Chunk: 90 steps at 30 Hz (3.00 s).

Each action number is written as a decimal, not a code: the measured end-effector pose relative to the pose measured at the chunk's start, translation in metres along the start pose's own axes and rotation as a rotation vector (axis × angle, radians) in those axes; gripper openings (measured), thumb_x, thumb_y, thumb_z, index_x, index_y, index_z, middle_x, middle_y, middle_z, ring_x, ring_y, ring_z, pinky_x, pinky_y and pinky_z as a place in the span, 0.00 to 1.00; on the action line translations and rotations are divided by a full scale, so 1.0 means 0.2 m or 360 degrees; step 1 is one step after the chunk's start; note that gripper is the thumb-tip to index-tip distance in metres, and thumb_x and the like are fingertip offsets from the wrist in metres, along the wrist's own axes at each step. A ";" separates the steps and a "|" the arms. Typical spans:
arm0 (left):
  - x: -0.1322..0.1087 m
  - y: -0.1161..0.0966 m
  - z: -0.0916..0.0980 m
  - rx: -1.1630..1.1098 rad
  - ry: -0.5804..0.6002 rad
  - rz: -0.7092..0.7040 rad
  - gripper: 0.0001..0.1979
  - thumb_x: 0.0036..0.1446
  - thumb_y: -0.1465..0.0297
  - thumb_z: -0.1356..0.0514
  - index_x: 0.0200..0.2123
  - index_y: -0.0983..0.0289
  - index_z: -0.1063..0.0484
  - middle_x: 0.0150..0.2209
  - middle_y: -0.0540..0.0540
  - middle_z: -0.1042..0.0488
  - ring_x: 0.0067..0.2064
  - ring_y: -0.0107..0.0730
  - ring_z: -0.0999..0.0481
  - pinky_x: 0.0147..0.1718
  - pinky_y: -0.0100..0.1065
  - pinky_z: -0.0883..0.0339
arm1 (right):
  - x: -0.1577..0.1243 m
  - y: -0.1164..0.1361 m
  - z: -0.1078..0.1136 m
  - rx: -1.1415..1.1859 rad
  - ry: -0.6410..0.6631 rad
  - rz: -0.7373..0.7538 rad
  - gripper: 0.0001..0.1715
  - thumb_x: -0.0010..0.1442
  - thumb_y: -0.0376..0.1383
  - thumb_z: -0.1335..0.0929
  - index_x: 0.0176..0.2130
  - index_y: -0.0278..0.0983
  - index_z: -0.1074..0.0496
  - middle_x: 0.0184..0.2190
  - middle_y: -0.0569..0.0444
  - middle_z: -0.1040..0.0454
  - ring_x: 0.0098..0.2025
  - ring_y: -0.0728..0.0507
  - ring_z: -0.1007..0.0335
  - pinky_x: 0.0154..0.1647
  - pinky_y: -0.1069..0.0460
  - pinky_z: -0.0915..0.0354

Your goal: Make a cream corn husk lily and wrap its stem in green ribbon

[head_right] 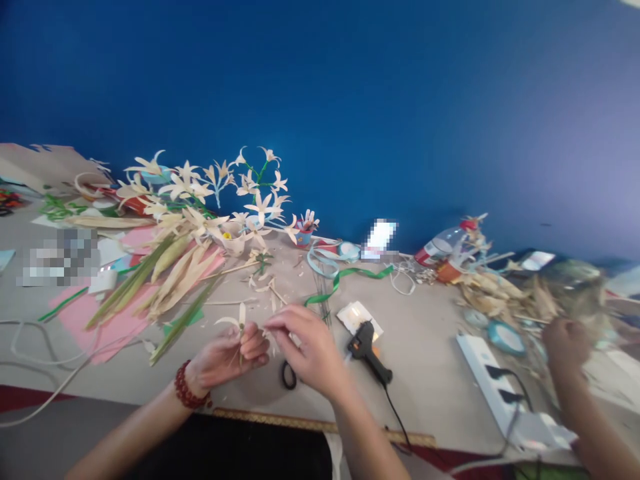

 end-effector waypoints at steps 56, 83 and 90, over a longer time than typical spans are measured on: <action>0.03 0.17 -0.09 -0.0141 -0.0070 0.0200 0.05 0.52 0.72 0.33 0.30 0.69 0.25 0.24 0.50 0.29 0.31 0.31 0.26 0.41 0.39 0.35 | -0.01 0.13 0.05 -0.0181 -0.0040 0.0125 0.32 0.58 0.27 0.33 0.59 0.43 0.41 0.43 0.51 0.29 0.34 0.46 0.31 0.41 0.48 0.32; 0.02 0.21 -0.12 -0.0168 0.0001 0.0311 0.05 0.54 0.72 0.34 0.30 0.69 0.25 0.26 0.52 0.33 0.32 0.30 0.30 0.40 0.37 0.38 | 0.03 0.12 0.06 -0.0202 0.0232 -0.0019 0.32 0.57 0.27 0.32 0.58 0.44 0.38 0.44 0.52 0.27 0.35 0.47 0.28 0.45 0.49 0.31; 0.02 0.21 -0.16 -0.0183 0.0027 0.0352 0.06 0.53 0.73 0.34 0.29 0.69 0.26 0.26 0.51 0.36 0.31 0.28 0.33 0.39 0.36 0.38 | 0.03 0.10 0.09 -0.0059 0.0239 -0.0036 0.31 0.57 0.26 0.31 0.57 0.44 0.37 0.46 0.52 0.28 0.34 0.48 0.29 0.46 0.49 0.32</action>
Point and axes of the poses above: each hand's wrist, its own x-axis towards the middle knuckle, its own z-axis out of the back of the hand, y = z × x, the point moved 10 cm from there along x, towards the middle knuckle
